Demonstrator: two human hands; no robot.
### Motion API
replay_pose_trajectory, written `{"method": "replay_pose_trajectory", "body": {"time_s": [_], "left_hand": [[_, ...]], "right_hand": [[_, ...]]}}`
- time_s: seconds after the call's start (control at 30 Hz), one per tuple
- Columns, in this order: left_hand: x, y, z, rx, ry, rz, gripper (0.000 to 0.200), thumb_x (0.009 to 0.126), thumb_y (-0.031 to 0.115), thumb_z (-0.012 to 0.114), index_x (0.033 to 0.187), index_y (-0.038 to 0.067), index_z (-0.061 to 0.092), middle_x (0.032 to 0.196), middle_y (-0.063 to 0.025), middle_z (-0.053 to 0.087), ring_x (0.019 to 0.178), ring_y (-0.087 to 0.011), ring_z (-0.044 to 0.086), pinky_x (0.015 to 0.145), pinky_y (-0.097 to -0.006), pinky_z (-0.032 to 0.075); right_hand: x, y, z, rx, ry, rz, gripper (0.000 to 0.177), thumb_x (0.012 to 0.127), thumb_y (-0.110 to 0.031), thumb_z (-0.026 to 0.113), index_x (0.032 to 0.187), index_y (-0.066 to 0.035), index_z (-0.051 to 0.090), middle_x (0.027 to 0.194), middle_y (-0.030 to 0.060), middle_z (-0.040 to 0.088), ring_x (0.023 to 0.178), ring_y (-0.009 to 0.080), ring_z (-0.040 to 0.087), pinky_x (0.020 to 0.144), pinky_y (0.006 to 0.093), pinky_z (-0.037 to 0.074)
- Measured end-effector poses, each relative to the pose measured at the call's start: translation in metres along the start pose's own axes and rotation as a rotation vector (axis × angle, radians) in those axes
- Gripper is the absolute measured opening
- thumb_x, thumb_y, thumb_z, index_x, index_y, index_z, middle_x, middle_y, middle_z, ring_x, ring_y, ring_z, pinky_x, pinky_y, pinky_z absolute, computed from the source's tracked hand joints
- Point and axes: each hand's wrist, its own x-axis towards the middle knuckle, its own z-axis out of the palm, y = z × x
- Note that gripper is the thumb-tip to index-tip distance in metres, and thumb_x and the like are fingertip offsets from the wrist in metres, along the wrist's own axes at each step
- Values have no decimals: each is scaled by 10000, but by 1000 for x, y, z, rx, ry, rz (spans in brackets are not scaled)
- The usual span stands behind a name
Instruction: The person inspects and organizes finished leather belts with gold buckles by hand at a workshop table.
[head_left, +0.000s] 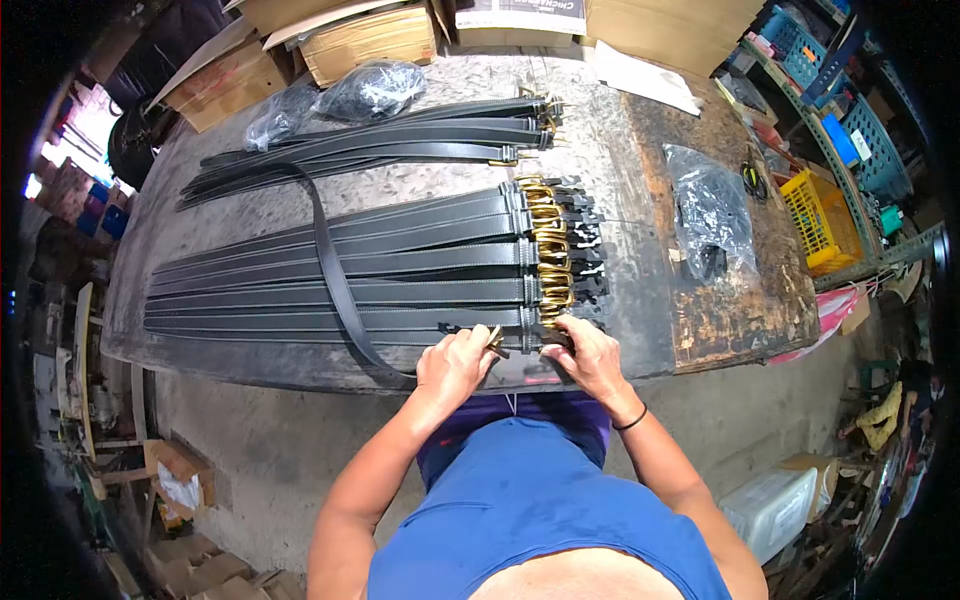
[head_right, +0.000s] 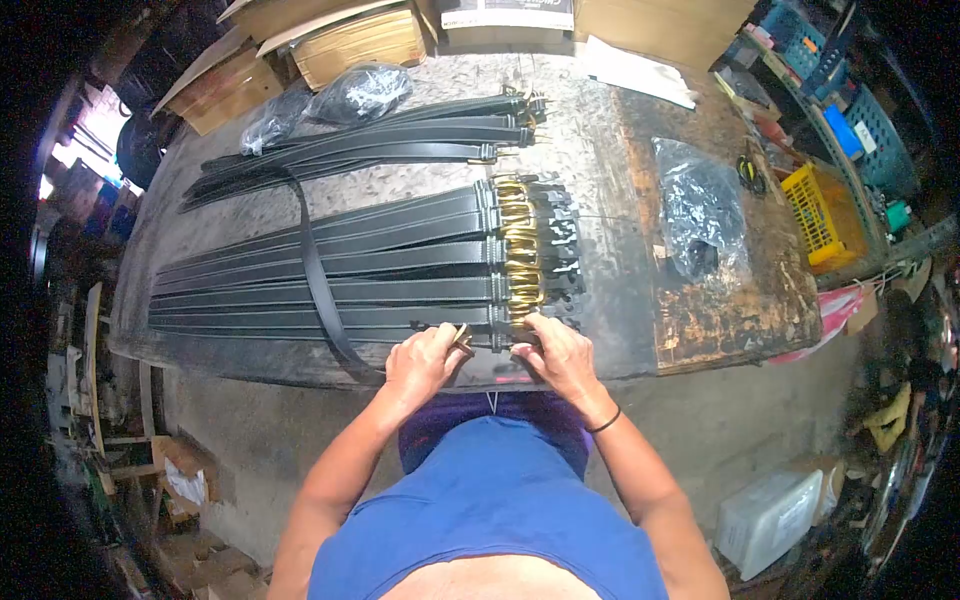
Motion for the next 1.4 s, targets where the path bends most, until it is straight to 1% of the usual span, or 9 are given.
{"method": "replay_pose_trajectory", "body": {"time_s": [0.27, 0.5, 0.73, 0.77, 0.9, 0.97, 1.1, 1.23, 1.4], "left_hand": [[14, -2, 3, 66, -4, -26, 425, 710, 419, 710, 851, 85, 488, 729, -122, 613, 701, -323, 629, 564, -434, 499], [20, -3, 2, 83, -25, -32, 422, 725, 392, 707, 894, 81, 477, 736, -113, 597, 703, -325, 627, 553, -448, 499], [42, -6, 7, 40, 45, -76, 404, 742, 376, 700, 910, 89, 470, 801, -120, 623, 763, -340, 627, 599, -466, 493], [44, -6, 8, 40, 51, -79, 404, 742, 376, 700, 910, 89, 470, 801, -120, 623, 763, -340, 627, 599, -466, 493], [37, -9, 4, -8, 58, -96, 410, 758, 380, 689, 923, 87, 454, 829, -138, 633, 774, -373, 620, 613, -494, 483], [24, -5, -5, -55, 10, -199, 394, 771, 365, 684, 918, 81, 454, 799, -155, 634, 746, -400, 609, 606, -507, 475], [-7, -11, -14, -250, 104, -198, 401, 782, 338, 685, 937, 58, 442, 763, -181, 631, 712, -416, 613, 598, -517, 476], [-27, -8, -27, -433, -8, -402, 424, 773, 324, 706, 968, 50, 449, 797, -191, 634, 775, -409, 610, 657, -473, 475], [-31, -12, -41, -654, 50, -394, 433, 748, 318, 739, 951, 41, 476, 783, -178, 629, 761, -372, 623, 679, -422, 480]], "right_hand": [[3, -1, -1, -31, -70, -18, 438, 746, -324, 699, 1095, -112, 541, 732, 78, 538, 663, 267, 583, 564, 378, 471], [6, 2, 2, -45, -61, -45, 409, 757, -308, 688, 1079, -102, 542, 734, 80, 531, 662, 269, 581, 556, 381, 467], [27, 15, 13, -49, -2, 21, 450, 711, -250, 741, 1091, -88, 561, 944, 111, 635, 783, 295, 627, 658, 363, 503], [31, 15, 11, -32, 16, -2, 404, 748, -265, 703, 1079, -95, 547, 879, 99, 629, 770, 288, 626, 630, 382, 498], [56, 11, -6, 535, 13, 258, 260, 785, -117, 671, 1016, -24, 596, 857, 139, 654, 778, 206, 662, 673, 328, 514], [87, 7, -17, 248, 37, 208, 261, 780, -125, 684, 1008, -33, 596, 877, 132, 654, 775, 236, 662, 664, 334, 518], [141, -6, 1, -14, 172, -299, 330, 724, -202, 724, 997, -84, 581, 876, 114, 629, 760, 286, 630, 639, 365, 505], [166, -4, 24, -221, -63, -274, 261, 720, -218, 692, 889, -88, 542, 791, 113, 587, 709, 304, 606, 614, 396, 494], [176, 13, 29, -209, -204, -303, 157, 769, -98, 562, 922, -69, 556, 830, 163, 594, 794, 341, 608, 681, 423, 495]]}}
